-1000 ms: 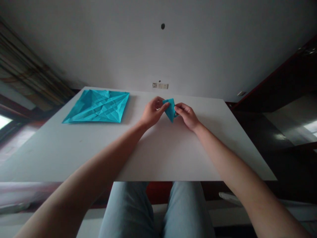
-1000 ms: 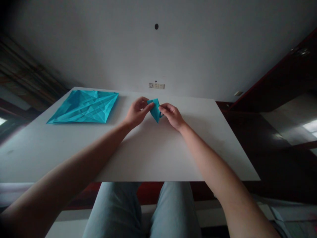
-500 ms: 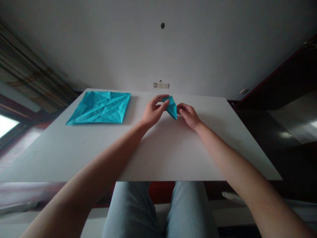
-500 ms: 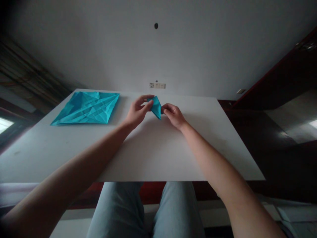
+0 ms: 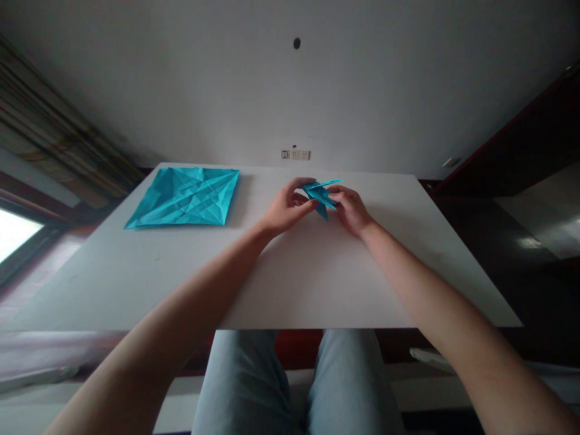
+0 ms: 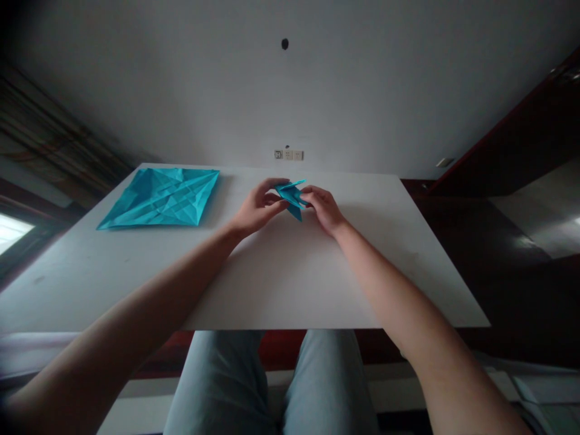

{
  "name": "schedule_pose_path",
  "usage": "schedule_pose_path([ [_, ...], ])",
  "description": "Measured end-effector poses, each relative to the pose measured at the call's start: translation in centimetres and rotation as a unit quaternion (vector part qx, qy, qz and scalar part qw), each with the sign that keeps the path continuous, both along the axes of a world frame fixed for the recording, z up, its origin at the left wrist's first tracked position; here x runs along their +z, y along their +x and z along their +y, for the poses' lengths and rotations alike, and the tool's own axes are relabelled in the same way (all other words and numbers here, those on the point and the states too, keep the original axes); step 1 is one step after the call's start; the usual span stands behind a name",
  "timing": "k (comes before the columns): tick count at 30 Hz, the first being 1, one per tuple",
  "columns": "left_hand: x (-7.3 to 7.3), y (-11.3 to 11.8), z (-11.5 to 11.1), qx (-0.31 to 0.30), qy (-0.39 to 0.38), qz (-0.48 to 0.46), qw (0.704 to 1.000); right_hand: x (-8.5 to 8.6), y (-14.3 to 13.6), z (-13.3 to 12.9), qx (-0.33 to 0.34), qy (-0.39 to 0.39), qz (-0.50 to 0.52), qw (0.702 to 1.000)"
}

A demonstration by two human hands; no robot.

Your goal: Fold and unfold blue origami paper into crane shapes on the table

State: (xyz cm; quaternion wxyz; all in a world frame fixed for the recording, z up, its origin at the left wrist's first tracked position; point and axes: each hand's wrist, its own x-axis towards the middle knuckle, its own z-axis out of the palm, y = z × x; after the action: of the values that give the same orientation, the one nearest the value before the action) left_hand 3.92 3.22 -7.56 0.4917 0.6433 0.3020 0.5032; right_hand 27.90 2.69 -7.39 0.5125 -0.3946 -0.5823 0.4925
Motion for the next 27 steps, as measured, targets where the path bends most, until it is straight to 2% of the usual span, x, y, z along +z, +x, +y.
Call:
schedule_pose_path([
  [3,0.7,0.1,-0.5,0.004,-0.003,0.009,1.0,0.3,-0.3,0.0,-0.007,0.002,0.007,1.0],
  [7,1.4,0.3,-1.3,0.041,-0.003,0.052,0.998,0.8,-0.7,-0.2,-0.014,0.0,0.039,0.999],
  [13,2.2,0.4,-2.1,0.041,-0.061,0.068,0.995,0.8,-0.6,-0.4,0.004,0.035,0.018,0.999],
  [21,1.8,0.5,-1.6,0.04,-0.089,0.056,0.994,0.0,-0.5,0.2,0.024,0.045,0.018,0.999],
  [24,1.6,0.4,-1.5,0.042,-0.069,0.063,0.995,-0.7,-0.5,0.4,0.053,0.058,0.031,0.996],
  [27,1.0,0.2,-1.3,0.056,-0.022,0.087,0.994,-0.7,-0.7,-0.2,0.046,0.063,0.019,0.997],
])
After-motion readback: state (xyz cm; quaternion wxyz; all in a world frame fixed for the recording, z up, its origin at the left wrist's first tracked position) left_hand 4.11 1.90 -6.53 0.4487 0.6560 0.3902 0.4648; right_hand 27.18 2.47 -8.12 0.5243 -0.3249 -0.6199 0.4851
